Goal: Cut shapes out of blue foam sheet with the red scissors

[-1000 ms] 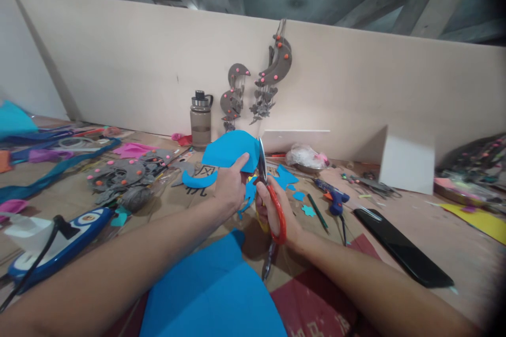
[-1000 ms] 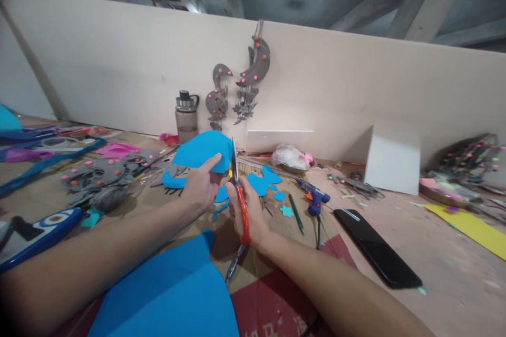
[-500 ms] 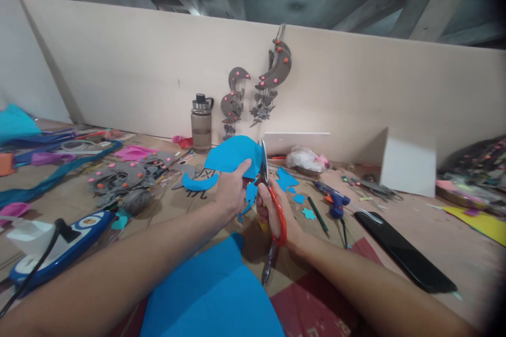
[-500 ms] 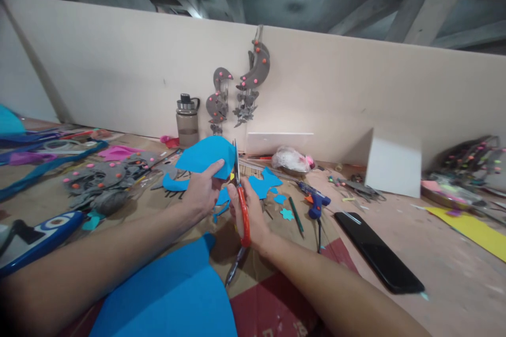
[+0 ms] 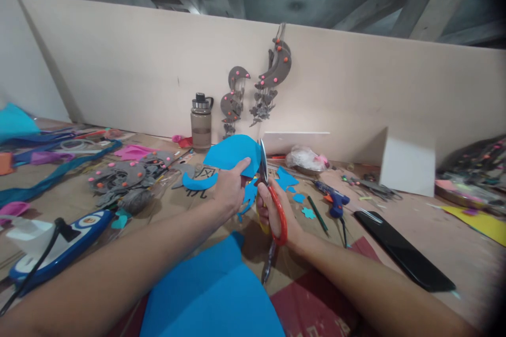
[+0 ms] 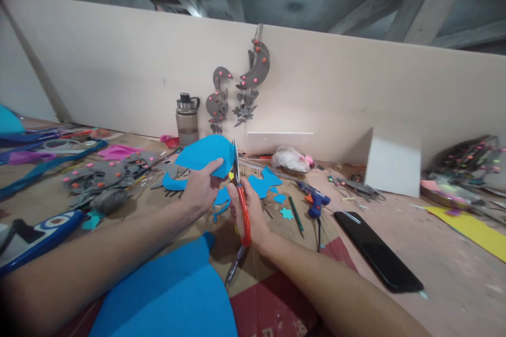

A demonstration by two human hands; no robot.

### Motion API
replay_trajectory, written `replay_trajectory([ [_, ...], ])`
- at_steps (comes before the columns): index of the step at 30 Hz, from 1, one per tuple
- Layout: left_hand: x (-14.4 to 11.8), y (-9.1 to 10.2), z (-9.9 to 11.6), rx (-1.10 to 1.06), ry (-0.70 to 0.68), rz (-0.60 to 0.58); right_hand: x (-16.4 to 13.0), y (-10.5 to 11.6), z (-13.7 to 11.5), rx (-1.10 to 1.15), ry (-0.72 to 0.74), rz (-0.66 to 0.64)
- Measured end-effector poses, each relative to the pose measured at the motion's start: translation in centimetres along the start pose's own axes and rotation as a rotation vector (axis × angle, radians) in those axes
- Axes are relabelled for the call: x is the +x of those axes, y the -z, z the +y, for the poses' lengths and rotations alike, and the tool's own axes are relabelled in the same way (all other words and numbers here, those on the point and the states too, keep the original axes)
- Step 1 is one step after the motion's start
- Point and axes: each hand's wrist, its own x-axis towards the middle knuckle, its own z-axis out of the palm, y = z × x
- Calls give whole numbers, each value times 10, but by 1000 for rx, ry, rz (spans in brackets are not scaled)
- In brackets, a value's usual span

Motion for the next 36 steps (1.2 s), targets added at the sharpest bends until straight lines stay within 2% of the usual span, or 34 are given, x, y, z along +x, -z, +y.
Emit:
replay_trajectory([
  [8, 5, 0, 7, -17, 13, -32, 1, 1, 0, -29, -35, 12],
  [13, 7, -1, 12, -32, -30, -26, 2, 1, 0, -16, -83, 13],
  [19, 7, 2, 8, 7, -22, -81, 5, 2, 0, 14, 4, -9],
  [26, 6, 2, 9, 29, -28, -106, 4, 2, -1, -25, -10, 30],
  [36, 7, 1, 14, 42, 35, -67, 4, 3, -1, -35, -86, 31],
])
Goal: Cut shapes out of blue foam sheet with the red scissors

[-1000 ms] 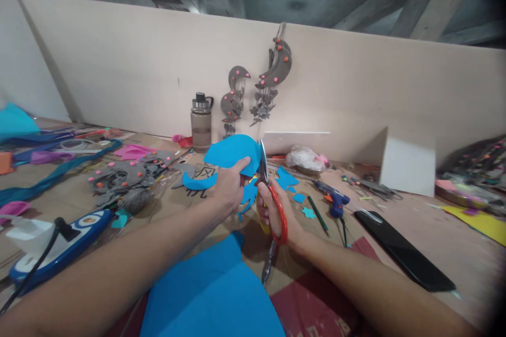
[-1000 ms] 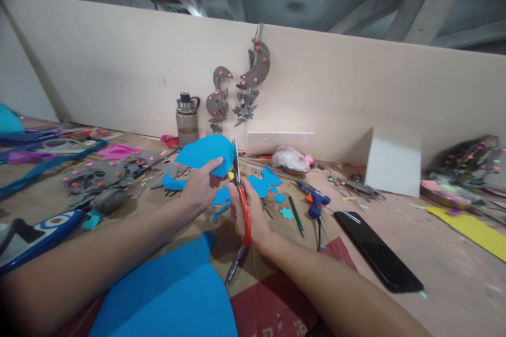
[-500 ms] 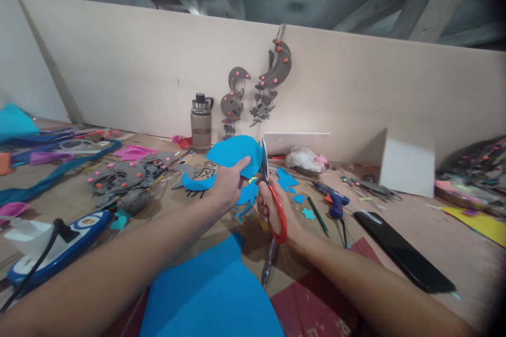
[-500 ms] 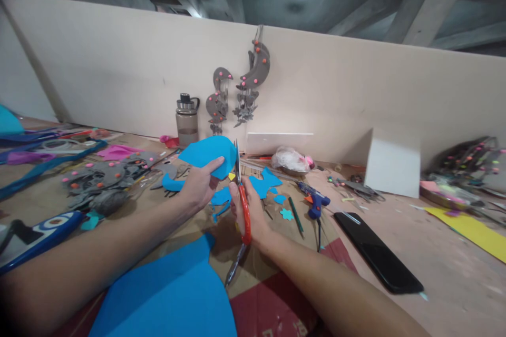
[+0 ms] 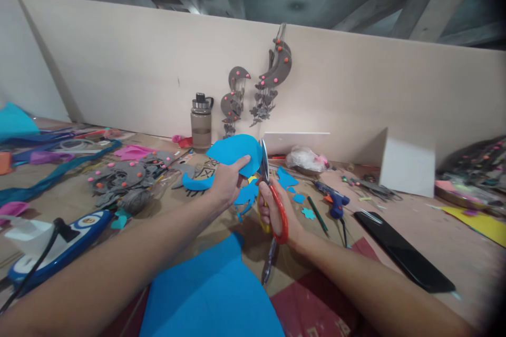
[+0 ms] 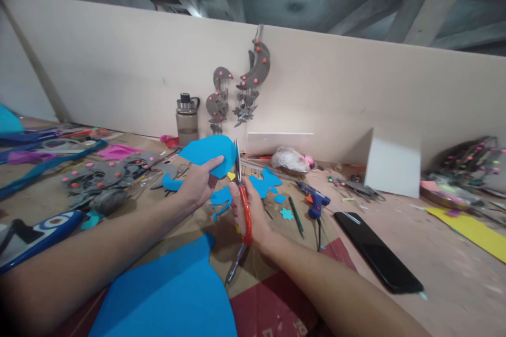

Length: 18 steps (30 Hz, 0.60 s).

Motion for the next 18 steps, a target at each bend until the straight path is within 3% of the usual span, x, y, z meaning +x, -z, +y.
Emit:
replay_trajectory([
  [18, 8, 0, 10, 13, -2, -26, -1, -3, -1, 66, -60, 12],
])
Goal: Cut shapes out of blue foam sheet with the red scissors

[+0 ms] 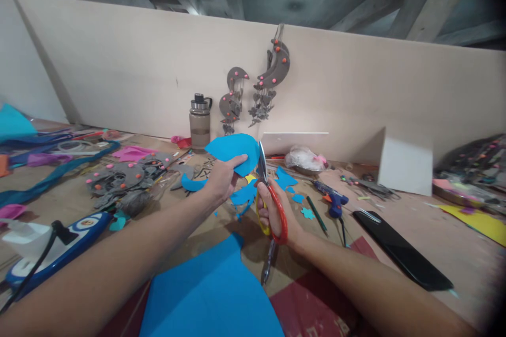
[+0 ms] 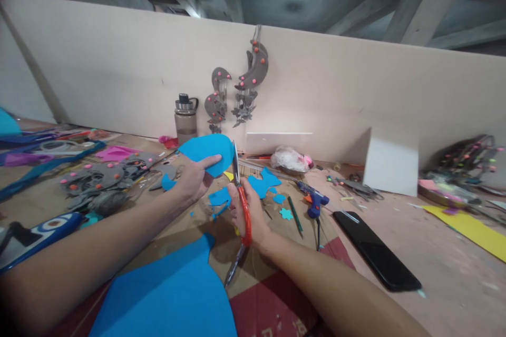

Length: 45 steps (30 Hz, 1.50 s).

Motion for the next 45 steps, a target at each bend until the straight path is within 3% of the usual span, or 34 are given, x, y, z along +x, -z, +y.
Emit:
replay_trajectory([
  [5, 0, 1, 6, 53, 8, 18, -2, 0, 1, -9, 2, 12],
  [12, -1, 2, 12, 182, 95, -112, -2, 0, 2, -28, 31, 16],
  [25, -3, 5, 2, 282, 25, -212, -1, 2, 0, -112, 143, -15],
  [45, -4, 1, 13, 262, 70, -202, -2, -1, -3, 5, 5, 32],
])
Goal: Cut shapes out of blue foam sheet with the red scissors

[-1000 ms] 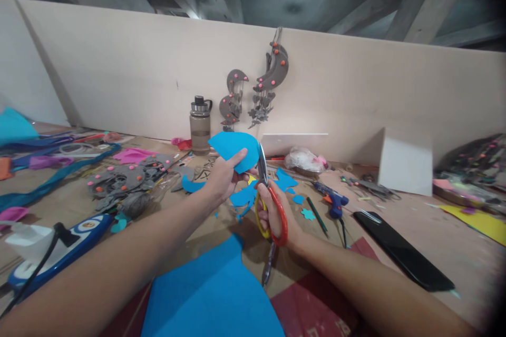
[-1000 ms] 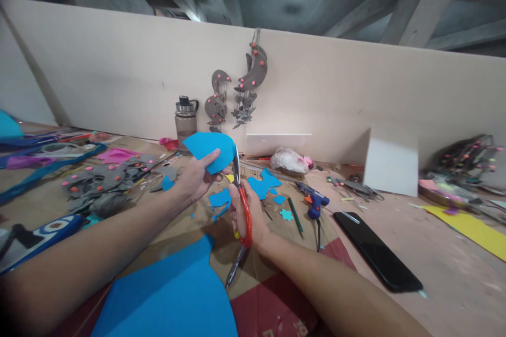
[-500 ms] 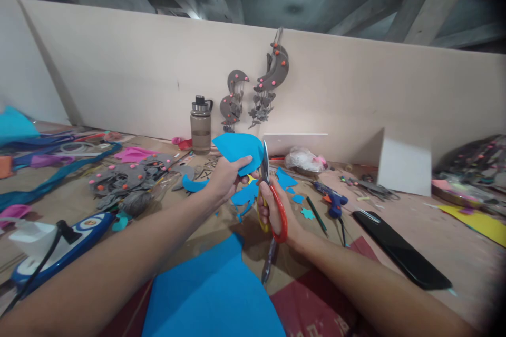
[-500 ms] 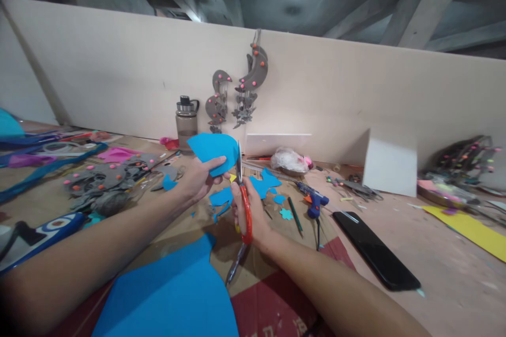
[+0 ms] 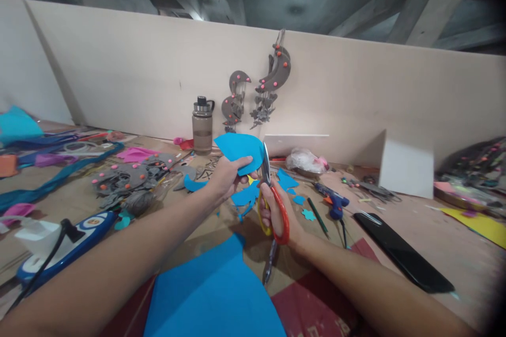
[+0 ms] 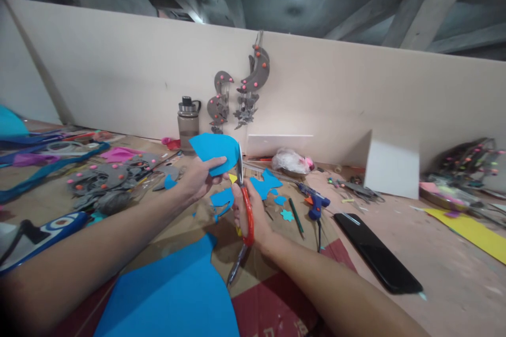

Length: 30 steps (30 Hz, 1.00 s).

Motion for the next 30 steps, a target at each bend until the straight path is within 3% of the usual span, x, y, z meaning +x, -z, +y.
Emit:
replay_trajectory([
  [15, 4, 1, 4, -79, 24, 33, -1, -1, 4, -7, 22, 21],
  [22, -11, -10, -18, -262, -82, -18, -2, -2, 3, -22, 84, 44],
  [26, -15, -12, -32, -92, -201, 75, -5, -5, 5, -34, 109, 16],
  [30, -19, -13, -33, 3, -277, 203, -8, -8, 9, -27, 102, -6],
])
